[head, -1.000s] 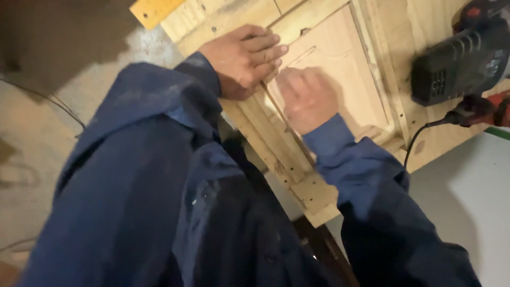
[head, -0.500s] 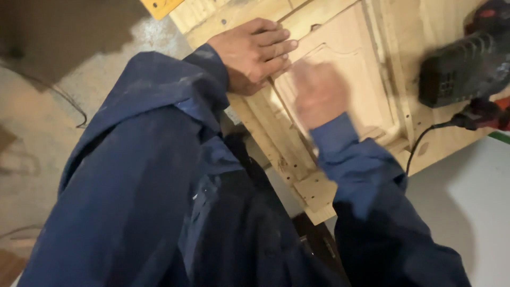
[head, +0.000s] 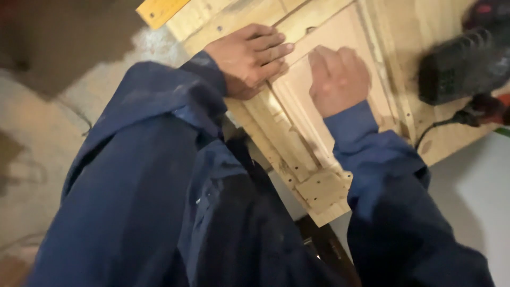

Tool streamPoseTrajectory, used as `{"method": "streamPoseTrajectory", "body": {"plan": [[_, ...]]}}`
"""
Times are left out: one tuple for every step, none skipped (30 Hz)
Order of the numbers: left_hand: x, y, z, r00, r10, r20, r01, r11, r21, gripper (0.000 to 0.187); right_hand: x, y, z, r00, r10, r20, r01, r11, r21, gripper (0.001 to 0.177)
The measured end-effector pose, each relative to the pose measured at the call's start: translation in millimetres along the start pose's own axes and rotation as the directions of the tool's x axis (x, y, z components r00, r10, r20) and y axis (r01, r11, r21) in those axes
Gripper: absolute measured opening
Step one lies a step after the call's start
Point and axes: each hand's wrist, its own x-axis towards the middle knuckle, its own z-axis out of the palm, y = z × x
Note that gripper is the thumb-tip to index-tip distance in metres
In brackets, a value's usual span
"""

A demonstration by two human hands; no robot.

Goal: The person sands the edges and inner recessed panel of a wooden cabinet door using a piece of sandpaper held by hand.

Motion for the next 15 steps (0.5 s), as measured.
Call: {"method": "streamPoseTrajectory", "body": {"plan": [[-8,3,0,1.000,-0.017,0.013,0.017,1.000,0.004,0.040,3,-20,1,1.000,-0.010,-0.004,0.010,1.000,0.019,0.024],[-7,1,4,1.000,-0.001,0.015,0.001,1.000,0.012,0.041,5,-34,-2,0.979,0.064,0.196,-0.097,0.982,0.163,0.019],[-5,-1,8,1.000,0.015,0.018,-0.015,1.000,0.020,0.041,6,-48,-5,0.913,0.104,0.394,-0.228,0.932,0.281,0.018],[1,-1,2,0.999,0.031,0.011,-0.031,0.999,0.026,0.041,0,-38,0,0.915,0.117,0.386,-0.233,0.935,0.269,0.018],[7,-2,-4,0.999,0.003,-0.046,-0.005,0.999,-0.044,0.035,-6,-29,5,0.916,0.152,0.371,-0.262,0.927,0.269,0.015],[8,3,-12,0.995,-0.041,-0.091,0.030,0.992,-0.123,0.029,-13,-24,10,0.915,0.177,0.363,-0.289,0.914,0.284,0.013],[8,0,-10,0.995,-0.038,-0.087,0.027,0.992,-0.122,0.029,-7,-19,8,0.915,0.180,0.361,-0.292,0.913,0.286,0.013],[6,0,-10,0.997,-0.029,-0.066,0.022,0.995,-0.096,0.031,-3,-15,5,0.947,0.178,0.269,-0.225,0.962,0.157,0.017],[5,1,-9,0.999,-0.019,-0.044,0.016,0.997,-0.070,0.033,2,-11,1,0.971,0.160,0.175,-0.166,0.986,0.017,0.024],[4,3,-10,0.999,-0.019,-0.041,0.016,0.998,-0.068,0.033,1,-24,-3,0.972,0.160,0.173,-0.166,0.986,0.020,0.024],[4,5,-12,0.998,-0.035,-0.050,0.031,0.997,-0.073,0.033,1,-35,-7,0.996,0.035,0.079,-0.044,0.993,0.105,0.019],[8,2,-11,0.997,-0.031,-0.066,0.026,0.997,-0.079,0.033,1,-44,-12,0.997,-0.070,-0.026,0.073,0.984,0.161,0.027],[13,-1,-15,0.998,-0.011,-0.069,0.005,0.997,-0.079,0.033,-2,-28,-1,0.998,-0.055,-0.030,0.059,0.987,0.147,0.027],[15,0,-20,0.996,-0.026,-0.081,0.018,0.995,-0.100,0.028,-7,-13,9,0.985,0.106,0.133,-0.133,0.969,0.208,0.014],[16,1,-25,0.995,-0.043,-0.093,0.031,0.992,-0.122,0.024,-13,1,19,0.921,0.252,0.298,-0.327,0.915,0.235,0.016]]}}
